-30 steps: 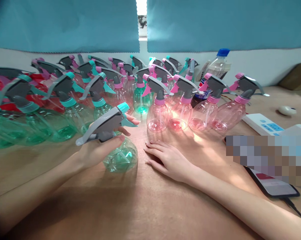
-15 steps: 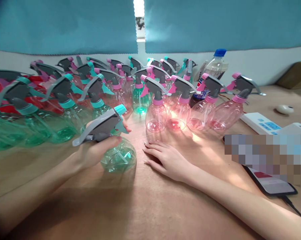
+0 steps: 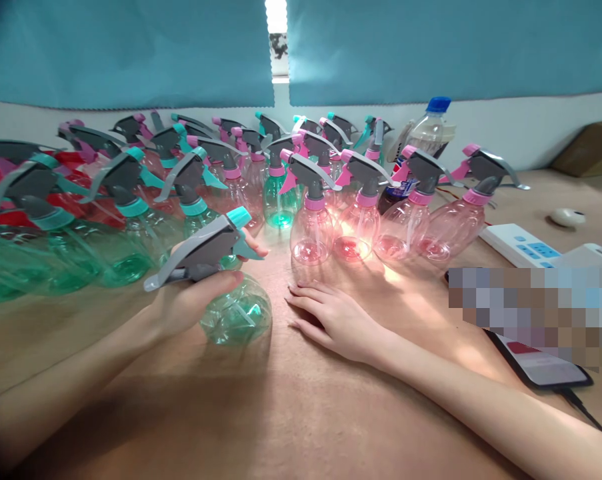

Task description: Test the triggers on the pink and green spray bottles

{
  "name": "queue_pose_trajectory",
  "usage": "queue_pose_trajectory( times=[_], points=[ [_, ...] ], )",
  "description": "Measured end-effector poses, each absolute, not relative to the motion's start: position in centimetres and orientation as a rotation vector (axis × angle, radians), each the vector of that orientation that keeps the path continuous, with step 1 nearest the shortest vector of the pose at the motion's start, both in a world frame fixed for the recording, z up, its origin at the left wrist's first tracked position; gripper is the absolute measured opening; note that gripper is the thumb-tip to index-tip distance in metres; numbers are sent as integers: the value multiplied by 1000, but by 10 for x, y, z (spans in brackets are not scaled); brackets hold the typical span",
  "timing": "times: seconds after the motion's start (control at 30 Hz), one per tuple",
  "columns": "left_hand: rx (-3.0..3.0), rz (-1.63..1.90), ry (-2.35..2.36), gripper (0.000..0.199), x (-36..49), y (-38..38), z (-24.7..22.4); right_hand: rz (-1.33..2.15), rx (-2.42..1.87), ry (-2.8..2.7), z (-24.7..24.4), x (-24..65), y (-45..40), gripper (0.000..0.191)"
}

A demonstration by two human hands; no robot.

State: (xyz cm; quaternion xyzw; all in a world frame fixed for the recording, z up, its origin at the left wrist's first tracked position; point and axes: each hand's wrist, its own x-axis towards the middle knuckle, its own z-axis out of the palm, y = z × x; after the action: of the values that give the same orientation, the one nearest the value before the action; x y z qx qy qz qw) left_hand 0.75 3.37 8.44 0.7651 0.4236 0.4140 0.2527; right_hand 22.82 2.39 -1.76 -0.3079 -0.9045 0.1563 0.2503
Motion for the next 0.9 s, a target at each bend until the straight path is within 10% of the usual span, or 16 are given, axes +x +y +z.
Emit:
queue_pose_trajectory(
  times=[0.9],
  points=[
    [1891, 1194, 1040, 51, 31, 15, 75, 389, -889, -2505, -8, 227, 12, 43]
  ],
)
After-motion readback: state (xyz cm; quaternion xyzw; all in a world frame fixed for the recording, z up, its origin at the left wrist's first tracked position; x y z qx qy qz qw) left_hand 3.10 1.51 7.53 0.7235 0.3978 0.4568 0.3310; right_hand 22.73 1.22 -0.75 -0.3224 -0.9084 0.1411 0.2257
